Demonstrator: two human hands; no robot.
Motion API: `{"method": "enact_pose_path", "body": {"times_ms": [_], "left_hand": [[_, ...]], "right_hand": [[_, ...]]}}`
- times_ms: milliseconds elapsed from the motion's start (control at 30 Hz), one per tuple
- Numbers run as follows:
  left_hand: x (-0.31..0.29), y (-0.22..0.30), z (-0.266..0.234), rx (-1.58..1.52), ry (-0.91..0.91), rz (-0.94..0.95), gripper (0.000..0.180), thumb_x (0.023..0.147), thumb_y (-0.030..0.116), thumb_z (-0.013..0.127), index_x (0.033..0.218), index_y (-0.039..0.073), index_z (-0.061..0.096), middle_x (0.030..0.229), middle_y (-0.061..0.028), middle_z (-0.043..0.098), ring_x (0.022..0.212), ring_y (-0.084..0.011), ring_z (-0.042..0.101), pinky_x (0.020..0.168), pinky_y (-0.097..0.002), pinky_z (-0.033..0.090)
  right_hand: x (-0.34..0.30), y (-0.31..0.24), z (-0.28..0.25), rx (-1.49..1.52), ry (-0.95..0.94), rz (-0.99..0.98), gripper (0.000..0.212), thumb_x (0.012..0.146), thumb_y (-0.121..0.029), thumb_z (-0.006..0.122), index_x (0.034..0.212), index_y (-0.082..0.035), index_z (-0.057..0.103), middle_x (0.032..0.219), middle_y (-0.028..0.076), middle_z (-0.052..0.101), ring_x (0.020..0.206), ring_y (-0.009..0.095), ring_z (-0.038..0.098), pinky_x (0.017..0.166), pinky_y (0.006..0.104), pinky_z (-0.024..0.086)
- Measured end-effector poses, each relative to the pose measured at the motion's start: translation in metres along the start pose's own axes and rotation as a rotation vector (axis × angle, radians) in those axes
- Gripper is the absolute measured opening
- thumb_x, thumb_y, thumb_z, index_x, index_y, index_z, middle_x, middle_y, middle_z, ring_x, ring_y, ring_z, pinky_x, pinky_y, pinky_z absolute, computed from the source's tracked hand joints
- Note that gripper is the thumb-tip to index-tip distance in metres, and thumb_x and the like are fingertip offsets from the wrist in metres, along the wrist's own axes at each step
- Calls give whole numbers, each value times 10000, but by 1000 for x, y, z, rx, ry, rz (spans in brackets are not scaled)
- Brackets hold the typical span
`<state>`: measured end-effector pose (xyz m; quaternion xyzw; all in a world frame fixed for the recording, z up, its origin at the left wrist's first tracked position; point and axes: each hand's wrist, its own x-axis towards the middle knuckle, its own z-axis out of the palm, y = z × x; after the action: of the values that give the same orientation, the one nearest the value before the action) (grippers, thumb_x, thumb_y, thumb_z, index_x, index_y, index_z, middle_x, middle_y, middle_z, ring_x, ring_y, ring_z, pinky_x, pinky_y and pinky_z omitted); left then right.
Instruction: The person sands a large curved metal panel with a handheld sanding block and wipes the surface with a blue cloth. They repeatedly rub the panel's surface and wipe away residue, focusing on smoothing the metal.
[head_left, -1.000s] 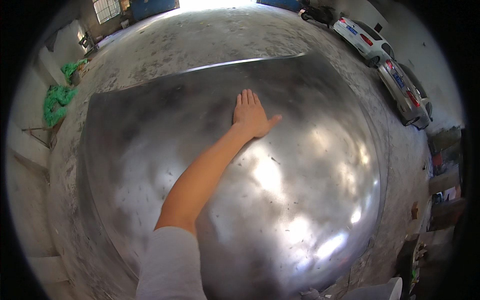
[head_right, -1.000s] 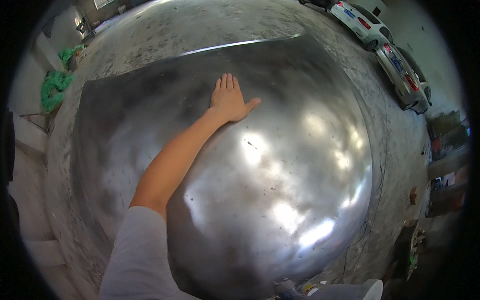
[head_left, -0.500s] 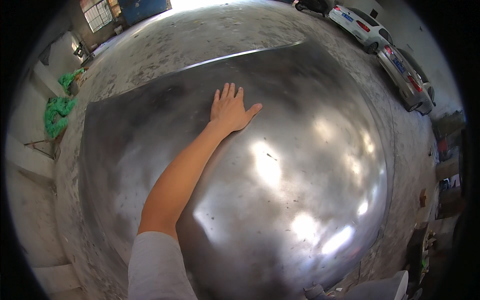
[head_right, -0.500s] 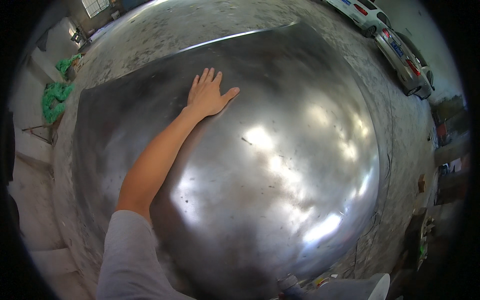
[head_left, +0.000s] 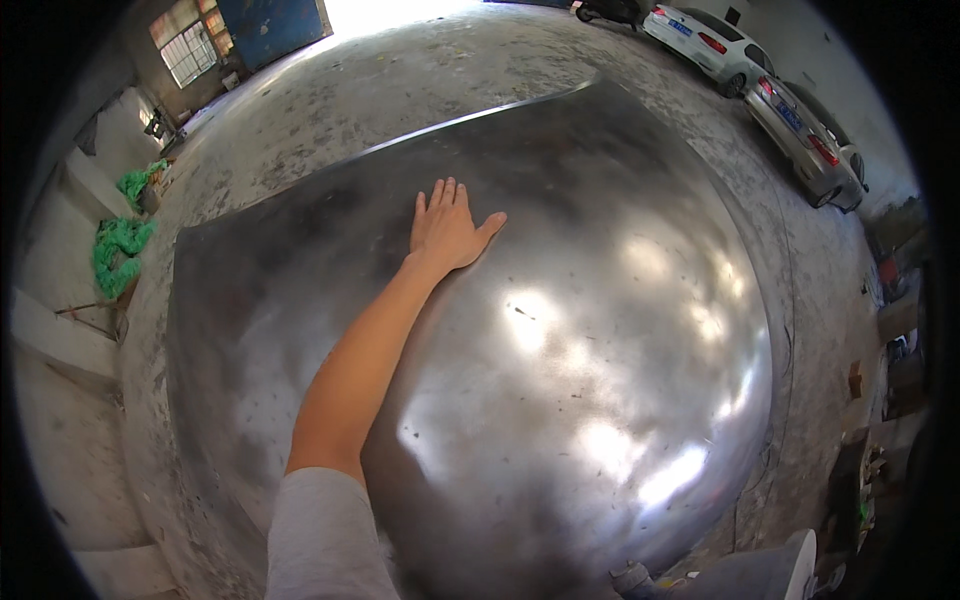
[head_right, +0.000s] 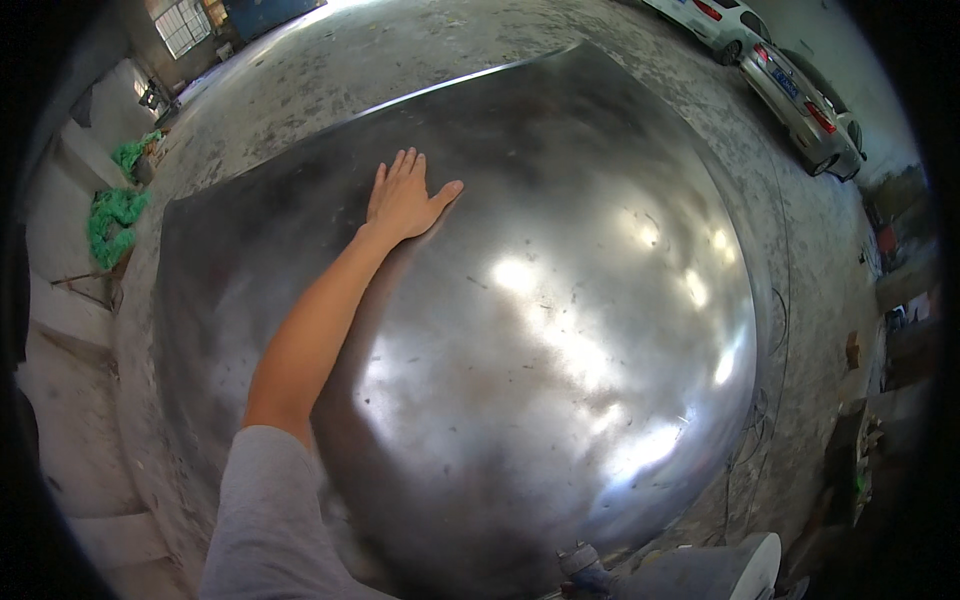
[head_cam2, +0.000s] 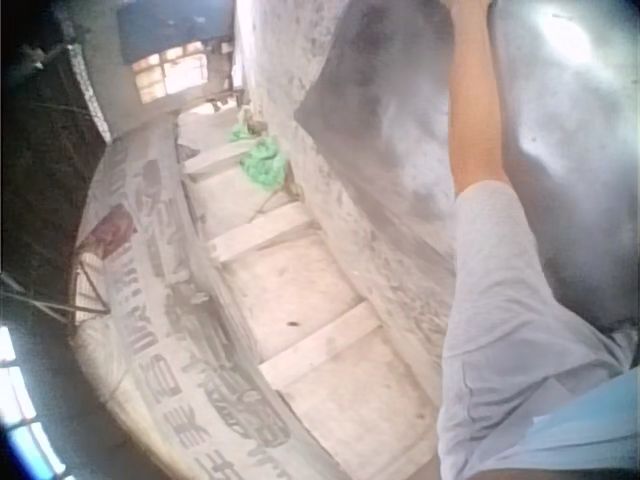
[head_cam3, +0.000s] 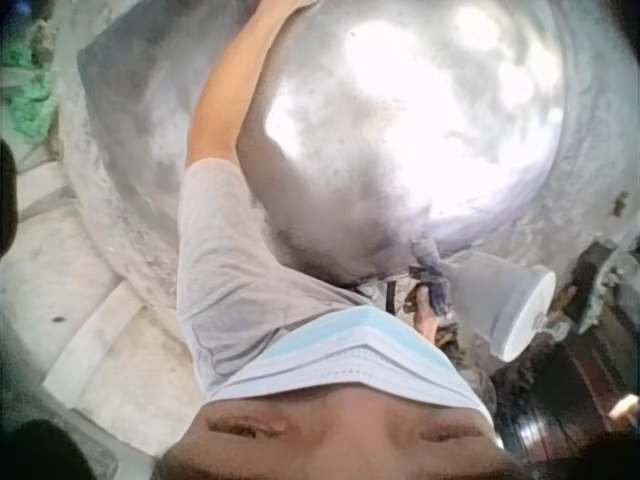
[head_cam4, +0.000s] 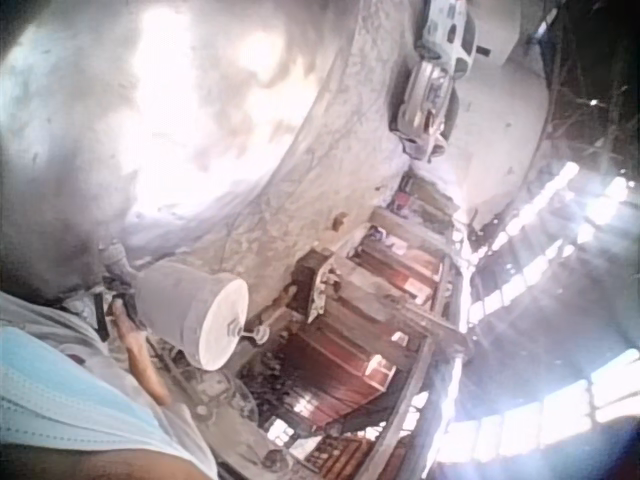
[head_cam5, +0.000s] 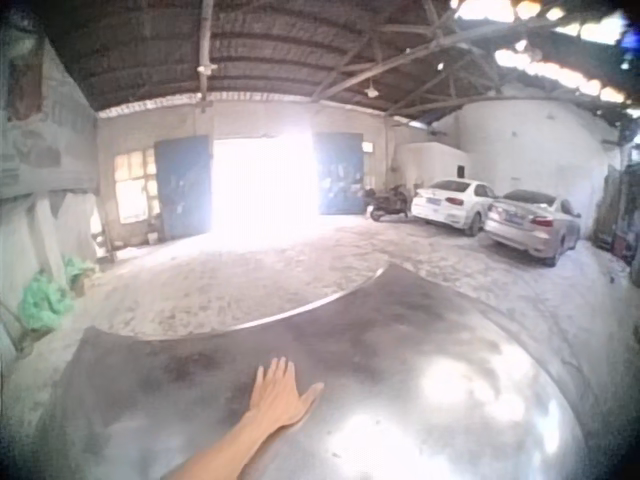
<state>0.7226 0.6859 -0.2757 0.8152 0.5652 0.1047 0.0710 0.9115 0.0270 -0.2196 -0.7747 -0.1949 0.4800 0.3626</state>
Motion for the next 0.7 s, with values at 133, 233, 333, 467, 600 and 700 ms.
{"method": "enact_pose_path", "body": {"times_ms": [133, 233, 333, 467, 600, 700], "left_hand": [[9, 0, 0, 44, 18, 2, 1074, 994, 771, 410, 1632, -85, 289, 1734, -226, 260, 1637, -331, 173, 1325, -502, 118], [13, 5, 1, 29, 20, -25, 1079, 993, 769, 412, 1633, -90, 279, 1734, -230, 258, 1636, -333, 177, 1325, -497, 120], [1, 12, 2, 30, 24, 34, 1076, 993, 764, 422, 1621, -100, 300, 1727, -240, 268, 1630, -337, 194, 1324, -494, 127], [-26, 20, 1, 70, 23, 83, 1072, 999, 765, 422, 1611, -109, 315, 1712, -259, 288, 1622, -350, 219, 1319, -486, 154], [-56, 35, -4, 80, 29, 122, 1079, 1001, 761, 430, 1599, -130, 314, 1701, -285, 292, 1614, -375, 231, 1316, -488, 168], [-91, 52, -4, 121, 23, 179, 1090, 999, 755, 444, 1586, -154, 311, 1694, -306, 287, 1608, -394, 235, 1317, -490, 163]], "right_hand": [[-7, 5, -3, 2, 13, 4, 328, 1052, -381, 669, 1051, -55, 704, 744, 39, 653, 560, 123, 605, 473, 283, 496], [-15, 8, -5, 10, 21, -7, 327, 1053, -381, 668, 1047, -57, 706, 736, 36, 651, 560, 122, 604, 473, 282, 495], [-27, 10, -7, 32, 30, -30, 326, 1054, -381, 667, 1042, -58, 707, 728, 33, 649, 559, 121, 603, 473, 280, 495], [-37, 20, -7, 74, 53, -45, 350, 1051, -397, 668, 984, -54, 696, 723, 40, 660, 580, 140, 626, 487, 299, 515], [-39, 31, -9, 4, 28, -49, 379, 1043, -427, 675, 987, -53, 699, 706, 47, 662, 567, 150, 629, 476, 308, 515], [-41, 35, -9, 86, 36, 36, 381, 1038, -418, 681, 1000, -40, 701, 723, 58, 677, 585, 157, 644, 489, 315, 527]]}}
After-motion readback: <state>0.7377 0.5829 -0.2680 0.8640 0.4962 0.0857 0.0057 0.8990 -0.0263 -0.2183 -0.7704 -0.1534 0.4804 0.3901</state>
